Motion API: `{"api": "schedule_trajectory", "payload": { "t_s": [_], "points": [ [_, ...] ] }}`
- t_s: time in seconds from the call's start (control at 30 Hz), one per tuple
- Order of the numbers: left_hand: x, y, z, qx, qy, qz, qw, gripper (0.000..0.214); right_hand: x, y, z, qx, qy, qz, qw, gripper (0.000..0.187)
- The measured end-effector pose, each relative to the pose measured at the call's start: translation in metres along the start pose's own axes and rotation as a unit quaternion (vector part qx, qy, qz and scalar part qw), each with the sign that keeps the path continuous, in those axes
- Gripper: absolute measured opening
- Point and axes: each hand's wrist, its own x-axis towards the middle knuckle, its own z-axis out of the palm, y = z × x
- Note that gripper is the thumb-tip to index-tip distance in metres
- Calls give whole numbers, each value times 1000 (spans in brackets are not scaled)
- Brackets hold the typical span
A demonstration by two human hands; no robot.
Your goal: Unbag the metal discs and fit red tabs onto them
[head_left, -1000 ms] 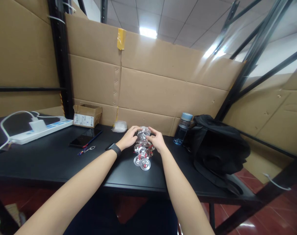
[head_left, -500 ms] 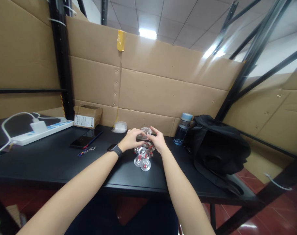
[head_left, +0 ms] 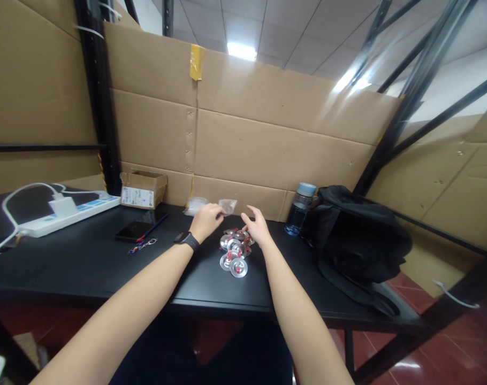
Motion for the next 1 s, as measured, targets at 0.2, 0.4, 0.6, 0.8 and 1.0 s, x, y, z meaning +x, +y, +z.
{"api": "schedule_trajectory", "payload": {
  "t_s": [0.2, 0.4, 0.6, 0.8, 1.0],
  "points": [
    [-10, -49, -21, 170, 25, -152, 973, 16, 0, 6, -1, -39, 16, -39, 998, 52],
    [-8, -84, 2, 210, -113, -174, 955, 28, 4, 6, -4, -31, 63, -60, 996, 43],
    [-5, -96, 21, 207, -201, -206, 935, 35, 5, 5, -6, -31, 59, -65, 996, 38],
    [-6, -101, 21, 204, -216, -216, 930, 55, 3, -2, -4, -29, 51, -69, 996, 33],
    [-2, -107, 25, 210, -246, -197, 925, 61, 3, 0, -3, -37, 35, -71, 996, 28]
  ]
}}
